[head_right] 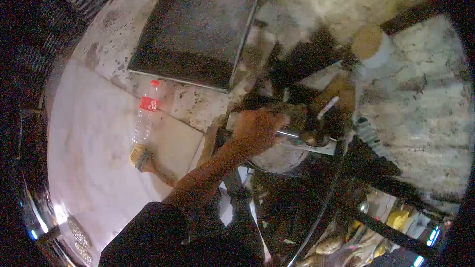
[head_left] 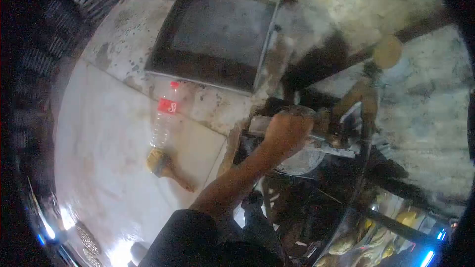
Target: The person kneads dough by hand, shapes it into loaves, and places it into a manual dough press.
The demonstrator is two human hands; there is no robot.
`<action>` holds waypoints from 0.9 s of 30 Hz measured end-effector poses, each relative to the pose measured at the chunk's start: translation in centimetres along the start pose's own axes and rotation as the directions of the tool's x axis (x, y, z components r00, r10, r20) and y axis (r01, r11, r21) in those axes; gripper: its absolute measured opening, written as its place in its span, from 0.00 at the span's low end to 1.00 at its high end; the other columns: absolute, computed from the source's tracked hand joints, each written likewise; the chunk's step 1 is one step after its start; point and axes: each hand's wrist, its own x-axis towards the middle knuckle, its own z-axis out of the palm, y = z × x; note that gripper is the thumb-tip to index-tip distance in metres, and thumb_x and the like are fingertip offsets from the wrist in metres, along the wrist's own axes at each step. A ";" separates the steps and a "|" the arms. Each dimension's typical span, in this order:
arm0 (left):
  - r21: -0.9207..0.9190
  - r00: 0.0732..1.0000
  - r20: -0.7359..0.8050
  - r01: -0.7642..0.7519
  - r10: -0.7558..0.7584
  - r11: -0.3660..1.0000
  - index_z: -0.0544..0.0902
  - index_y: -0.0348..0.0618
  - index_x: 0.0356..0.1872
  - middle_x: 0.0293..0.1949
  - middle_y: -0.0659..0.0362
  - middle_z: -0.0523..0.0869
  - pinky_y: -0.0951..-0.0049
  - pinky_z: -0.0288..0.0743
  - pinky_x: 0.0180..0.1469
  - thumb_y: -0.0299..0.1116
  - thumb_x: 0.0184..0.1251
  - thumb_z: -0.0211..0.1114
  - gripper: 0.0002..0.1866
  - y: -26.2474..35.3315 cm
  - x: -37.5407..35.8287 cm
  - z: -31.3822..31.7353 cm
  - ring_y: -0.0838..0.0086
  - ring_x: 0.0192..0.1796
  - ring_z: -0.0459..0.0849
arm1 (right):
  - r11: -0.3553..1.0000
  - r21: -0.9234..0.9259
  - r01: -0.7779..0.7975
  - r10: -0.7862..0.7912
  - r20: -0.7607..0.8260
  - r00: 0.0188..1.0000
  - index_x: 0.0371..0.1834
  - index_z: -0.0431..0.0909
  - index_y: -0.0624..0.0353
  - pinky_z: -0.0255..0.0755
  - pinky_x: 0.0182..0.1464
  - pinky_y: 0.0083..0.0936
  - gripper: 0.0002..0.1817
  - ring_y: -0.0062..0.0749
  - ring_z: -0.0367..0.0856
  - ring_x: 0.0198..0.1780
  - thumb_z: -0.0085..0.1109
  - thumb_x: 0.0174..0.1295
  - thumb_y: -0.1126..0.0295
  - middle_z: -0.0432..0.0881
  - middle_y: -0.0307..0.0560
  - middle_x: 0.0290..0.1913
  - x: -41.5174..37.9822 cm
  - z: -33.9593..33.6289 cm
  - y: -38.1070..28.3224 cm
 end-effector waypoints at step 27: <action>-0.469 0.932 -0.247 0.124 -0.265 0.875 0.76 0.46 0.60 0.46 0.47 0.87 0.50 0.79 0.47 0.48 0.70 0.61 0.24 15.4 -18.1 12.3 0.55 0.45 0.86 | 0.971 0.099 0.216 -0.234 0.551 0.801 0.36 0.75 0.56 0.71 0.50 0.41 0.18 0.41 0.71 0.38 0.50 0.73 0.53 0.75 0.49 0.37 2.3 0.4 15.9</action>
